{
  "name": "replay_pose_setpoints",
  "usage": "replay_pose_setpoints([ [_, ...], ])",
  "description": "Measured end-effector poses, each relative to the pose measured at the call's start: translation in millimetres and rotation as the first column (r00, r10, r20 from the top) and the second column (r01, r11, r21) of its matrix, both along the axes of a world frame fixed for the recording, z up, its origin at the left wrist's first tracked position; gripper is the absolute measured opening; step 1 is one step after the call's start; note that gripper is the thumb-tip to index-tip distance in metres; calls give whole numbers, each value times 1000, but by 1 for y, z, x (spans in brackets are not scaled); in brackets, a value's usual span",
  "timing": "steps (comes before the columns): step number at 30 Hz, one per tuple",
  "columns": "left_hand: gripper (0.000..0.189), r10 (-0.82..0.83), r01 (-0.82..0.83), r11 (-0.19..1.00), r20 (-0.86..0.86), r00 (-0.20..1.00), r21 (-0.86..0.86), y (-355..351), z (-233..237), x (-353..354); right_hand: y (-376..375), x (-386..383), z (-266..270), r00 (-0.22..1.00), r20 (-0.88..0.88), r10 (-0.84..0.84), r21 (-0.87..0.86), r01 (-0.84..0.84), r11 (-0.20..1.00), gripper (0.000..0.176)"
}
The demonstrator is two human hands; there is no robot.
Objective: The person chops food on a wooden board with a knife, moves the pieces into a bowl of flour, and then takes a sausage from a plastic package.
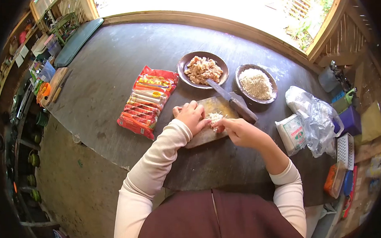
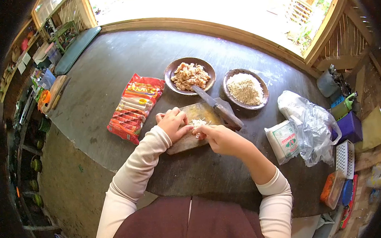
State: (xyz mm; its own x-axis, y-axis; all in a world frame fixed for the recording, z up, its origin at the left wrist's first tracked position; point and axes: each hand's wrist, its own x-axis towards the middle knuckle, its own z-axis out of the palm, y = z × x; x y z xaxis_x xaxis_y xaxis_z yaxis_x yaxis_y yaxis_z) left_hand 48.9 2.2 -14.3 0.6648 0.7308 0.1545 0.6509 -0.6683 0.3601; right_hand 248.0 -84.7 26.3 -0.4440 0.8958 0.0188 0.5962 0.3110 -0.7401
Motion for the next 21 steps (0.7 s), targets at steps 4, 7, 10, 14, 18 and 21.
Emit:
replay_pose_setpoints([
  [4,18,-113,139,986,255,960,-88,13,-17,2,3,2,-3,997,-76,-24,201,39,979,31],
  [7,18,-149,198,978,471,870,-58,13,-5,1,7,7,-2,986,-68,-151,250,164,954,30],
  [10,21,-15,155,944,434,901,-290,8,7,-3,6,7,-8,958,16,-287,313,268,911,28],
  [14,20,1,168,927,452,892,-334,11,-1,-2,5,-4,-19,974,-7,-226,326,216,920,30],
  [18,20,2,210,890,464,886,-404,8,4,0,5,-3,-15,946,-38,-321,354,313,882,31],
  [21,18,5,254,868,519,855,-426,9,-3,2,6,-2,-24,932,44,-360,362,321,875,30],
])
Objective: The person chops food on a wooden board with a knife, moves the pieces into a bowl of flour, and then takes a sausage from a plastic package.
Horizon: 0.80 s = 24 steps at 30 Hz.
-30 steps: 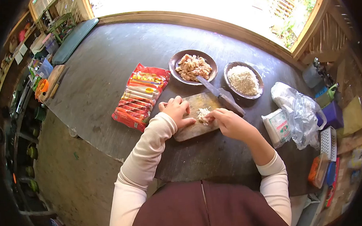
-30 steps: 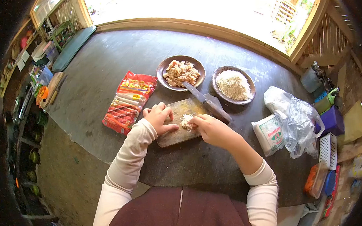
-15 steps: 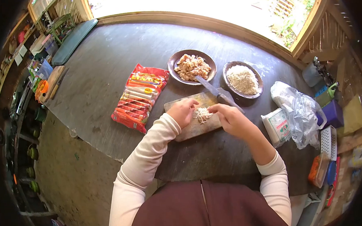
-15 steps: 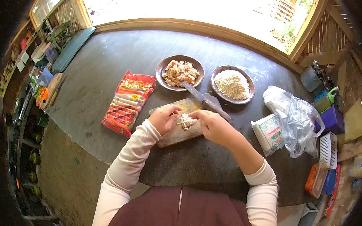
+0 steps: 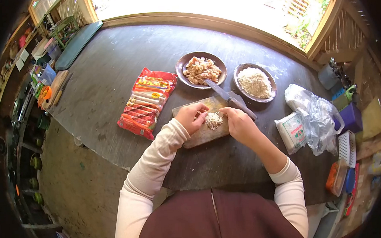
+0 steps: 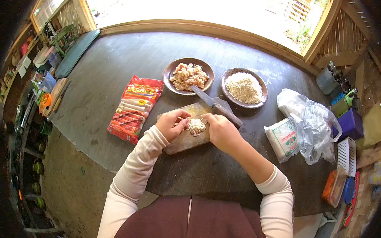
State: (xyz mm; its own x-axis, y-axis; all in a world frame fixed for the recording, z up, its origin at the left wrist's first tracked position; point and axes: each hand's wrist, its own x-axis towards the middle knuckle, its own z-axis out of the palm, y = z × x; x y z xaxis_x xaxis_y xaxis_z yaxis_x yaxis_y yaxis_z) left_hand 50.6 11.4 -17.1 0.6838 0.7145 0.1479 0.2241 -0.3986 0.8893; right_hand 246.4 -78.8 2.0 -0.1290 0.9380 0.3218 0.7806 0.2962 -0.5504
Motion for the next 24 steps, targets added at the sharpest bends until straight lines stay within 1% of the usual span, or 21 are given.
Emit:
replay_pose_setpoints([
  [1,18,1,-1,1000,0,1000,0,0,0,0,-1,-1,0,1000,0,1,0,-1,1000,30],
  [3,17,-5,4,999,-16,1000,-39,-1,2,1,-3,-9,4,987,-103,121,-10,-123,992,29],
  [4,17,-6,5,999,-18,1000,-41,-1,0,1,-4,-12,5,989,-59,137,52,-134,990,28],
  [5,17,-4,7,996,37,999,-92,0,-4,1,-5,-14,9,989,-60,137,51,-134,990,28],
  [6,18,2,11,990,93,996,-140,1,-4,1,-4,-15,14,992,-24,121,64,-119,991,30],
  [7,18,5,9,990,96,995,-140,1,-3,1,-3,-15,17,994,13,106,79,-107,991,32],
  [8,18,24,-6,988,120,992,-152,2,0,0,-1,-14,17,994,18,111,81,-112,990,32],
  [10,18,49,-25,986,146,988,-163,3,3,-2,2,-10,16,970,149,192,25,-198,980,41],
  [11,18,65,-44,989,148,987,-143,4,4,-3,6,-10,16,969,150,196,26,-202,979,41],
  [13,19,78,-61,991,148,986,-119,6,3,-3,14,-10,15,911,194,364,-69,-357,931,49],
  [14,18,84,-76,995,121,989,-70,7,-1,-3,17,-11,15,911,194,363,-64,-357,932,49],
  [15,18,92,-90,996,96,991,-19,8,-3,-3,19,-11,16,884,248,397,-97,-385,918,52],
  [16,17,97,-104,989,68,993,107,9,-5,-3,21,-12,17,851,300,431,-133,-410,902,55],
  [17,17,97,-104,988,67,993,111,9,-6,-3,22,-13,18,851,301,430,-130,-410,903,55],
  [19,17,112,-112,981,12,994,160,7,-3,-2,20,-12,20,848,301,435,-169,-402,900,56],
  [20,17,110,-118,963,49,993,241,10,-10,-2,19,-11,19,848,300,436,-171,-402,900,56],
  [21,17,109,-118,964,49,993,239,9,-9,-1,18,-9,16,831,332,447,-157,-419,894,53],
  [23,17,96,-97,992,14,995,86,6,-3,-1,18,-6,10,812,362,458,-146,-436,888,51],
  [24,17,95,-96,992,13,995,84,7,-6,-1,18,-5,7,763,458,456,-80,-475,876,48],
])
